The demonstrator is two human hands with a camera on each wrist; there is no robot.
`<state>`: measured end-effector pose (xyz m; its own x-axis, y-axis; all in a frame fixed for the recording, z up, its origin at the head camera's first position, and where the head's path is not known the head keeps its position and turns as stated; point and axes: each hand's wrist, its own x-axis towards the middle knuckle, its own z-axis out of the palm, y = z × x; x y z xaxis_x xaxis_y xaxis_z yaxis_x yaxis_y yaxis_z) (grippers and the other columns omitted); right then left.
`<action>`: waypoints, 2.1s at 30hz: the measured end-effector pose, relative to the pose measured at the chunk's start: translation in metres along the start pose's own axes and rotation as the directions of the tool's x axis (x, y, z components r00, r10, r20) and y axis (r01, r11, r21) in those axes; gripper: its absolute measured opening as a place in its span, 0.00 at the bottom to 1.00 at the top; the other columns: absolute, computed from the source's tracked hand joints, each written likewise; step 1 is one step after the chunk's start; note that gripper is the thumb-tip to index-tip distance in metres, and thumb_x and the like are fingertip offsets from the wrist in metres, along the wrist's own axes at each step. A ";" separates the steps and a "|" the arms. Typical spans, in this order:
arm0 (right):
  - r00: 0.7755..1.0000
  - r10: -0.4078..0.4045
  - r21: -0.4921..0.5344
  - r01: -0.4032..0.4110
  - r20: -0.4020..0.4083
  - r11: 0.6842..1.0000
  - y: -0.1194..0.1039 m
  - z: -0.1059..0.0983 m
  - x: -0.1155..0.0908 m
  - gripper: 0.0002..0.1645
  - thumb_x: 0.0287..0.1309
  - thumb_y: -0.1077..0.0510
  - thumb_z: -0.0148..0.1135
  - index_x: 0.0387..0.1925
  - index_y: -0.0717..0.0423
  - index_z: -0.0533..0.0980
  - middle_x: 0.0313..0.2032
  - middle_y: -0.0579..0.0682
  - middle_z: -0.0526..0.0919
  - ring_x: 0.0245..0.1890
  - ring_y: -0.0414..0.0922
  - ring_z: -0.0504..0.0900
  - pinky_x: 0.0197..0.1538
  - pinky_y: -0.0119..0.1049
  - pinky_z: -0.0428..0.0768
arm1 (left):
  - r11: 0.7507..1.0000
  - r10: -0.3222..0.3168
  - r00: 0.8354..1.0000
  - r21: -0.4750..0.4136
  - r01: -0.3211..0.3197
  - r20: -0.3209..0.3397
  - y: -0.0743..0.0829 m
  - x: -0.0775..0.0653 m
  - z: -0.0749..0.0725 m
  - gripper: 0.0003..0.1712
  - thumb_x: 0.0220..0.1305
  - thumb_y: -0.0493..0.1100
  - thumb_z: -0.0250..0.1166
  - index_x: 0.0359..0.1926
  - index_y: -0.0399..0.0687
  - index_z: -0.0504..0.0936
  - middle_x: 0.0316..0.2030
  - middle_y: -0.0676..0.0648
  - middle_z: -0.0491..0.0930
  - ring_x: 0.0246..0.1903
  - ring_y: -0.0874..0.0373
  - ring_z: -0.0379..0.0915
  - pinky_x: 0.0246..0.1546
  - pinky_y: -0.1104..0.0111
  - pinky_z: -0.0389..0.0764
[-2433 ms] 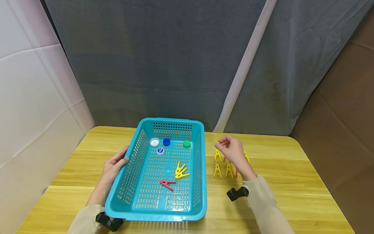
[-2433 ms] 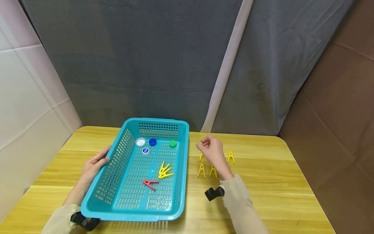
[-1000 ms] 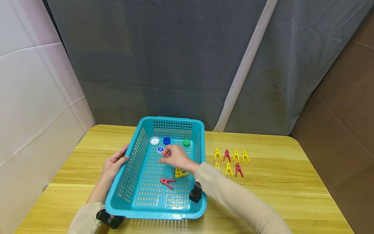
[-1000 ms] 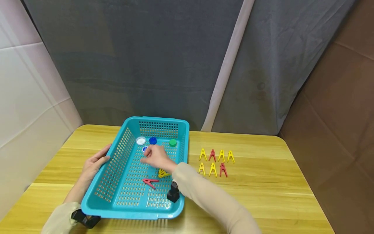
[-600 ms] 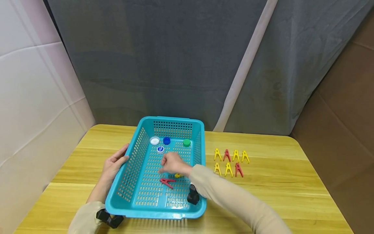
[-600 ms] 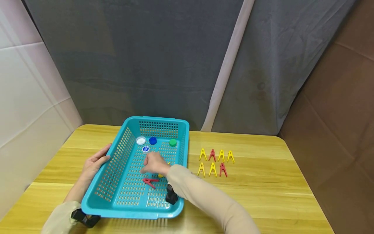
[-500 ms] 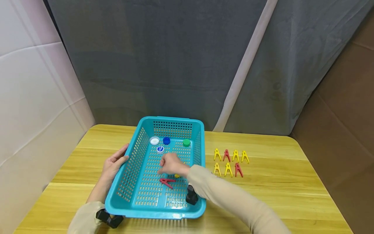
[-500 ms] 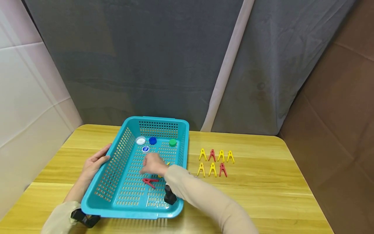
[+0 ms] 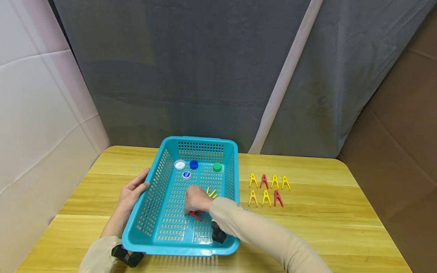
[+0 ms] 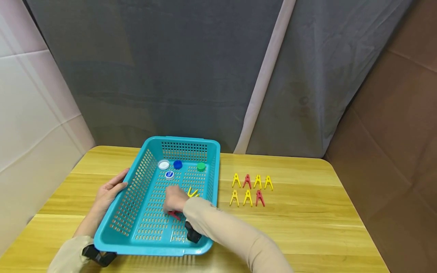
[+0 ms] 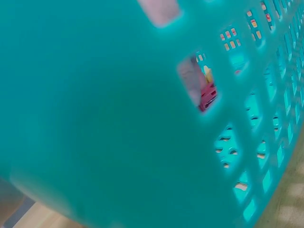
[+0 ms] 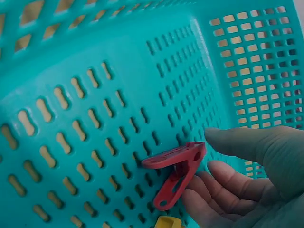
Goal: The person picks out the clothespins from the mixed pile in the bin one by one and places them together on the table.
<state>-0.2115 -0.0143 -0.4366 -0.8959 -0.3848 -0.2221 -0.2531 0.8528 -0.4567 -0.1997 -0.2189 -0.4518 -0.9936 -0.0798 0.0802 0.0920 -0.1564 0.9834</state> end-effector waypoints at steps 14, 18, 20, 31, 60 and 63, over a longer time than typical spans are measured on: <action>1.000 -0.002 -0.061 0.000 -0.026 0.998 -0.004 0.008 0.011 0.19 0.37 0.70 0.68 0.04 0.56 0.70 0.06 0.44 0.70 0.07 0.38 0.68 0.11 0.26 0.66 | 1.000 0.006 1.000 -0.021 -0.006 -0.008 0.000 0.000 -0.001 0.27 0.63 0.31 0.58 0.63 0.34 0.65 0.41 0.69 0.79 0.43 0.75 0.74 0.40 0.81 0.76; 0.997 -0.008 -0.011 0.007 -0.081 1.000 -0.003 0.008 0.019 0.21 0.38 0.67 0.71 0.07 0.54 0.66 0.10 0.42 0.66 0.11 0.38 0.65 0.14 0.26 0.68 | 1.000 0.001 1.000 -0.021 -0.002 -0.010 0.000 -0.001 0.000 0.27 0.63 0.31 0.58 0.63 0.32 0.63 0.41 0.69 0.79 0.43 0.75 0.74 0.40 0.81 0.76; 0.994 -0.017 0.014 0.019 -0.106 1.000 -0.003 0.008 0.023 0.21 0.40 0.66 0.71 0.08 0.53 0.67 0.10 0.41 0.66 0.11 0.37 0.66 0.16 0.26 0.68 | 1.000 -0.005 1.000 -0.024 0.005 -0.012 0.000 -0.001 0.000 0.27 0.63 0.32 0.58 0.63 0.34 0.64 0.41 0.69 0.79 0.42 0.75 0.75 0.39 0.80 0.76; 0.981 -0.052 0.114 0.075 -0.187 0.991 -0.003 0.008 0.043 0.20 0.43 0.67 0.70 0.11 0.51 0.67 0.13 0.40 0.67 0.16 0.35 0.66 0.21 0.25 0.67 | 1.000 -0.003 1.000 -0.026 0.002 -0.010 0.000 -0.001 0.001 0.28 0.64 0.31 0.57 0.63 0.31 0.62 0.42 0.68 0.79 0.43 0.75 0.75 0.39 0.80 0.76; 0.984 0.045 0.042 -0.039 -0.170 0.998 -0.011 0.008 0.028 0.29 0.35 0.56 0.78 0.08 0.49 0.61 0.11 0.40 0.59 0.14 0.37 0.59 0.17 0.30 0.62 | 0.999 -0.050 0.998 0.013 0.050 -0.026 0.001 0.000 0.000 0.29 0.64 0.33 0.58 0.64 0.32 0.61 0.41 0.70 0.78 0.42 0.76 0.74 0.39 0.80 0.76; 0.982 0.066 0.016 -0.064 -0.176 0.998 -0.010 0.010 0.028 0.28 0.34 0.57 0.78 0.10 0.50 0.62 0.13 0.41 0.61 0.16 0.38 0.61 0.18 0.30 0.63 | 0.999 -0.036 0.999 -0.003 0.036 -0.024 0.001 -0.001 0.001 0.27 0.64 0.32 0.58 0.63 0.34 0.64 0.41 0.70 0.79 0.42 0.75 0.75 0.39 0.80 0.76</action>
<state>-0.2305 -0.0375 -0.4465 -0.9609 -0.2597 -0.0963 -0.1894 0.8700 -0.4553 -0.1990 -0.2184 -0.4510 -0.9944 -0.0981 0.0405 0.0561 -0.1620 0.9852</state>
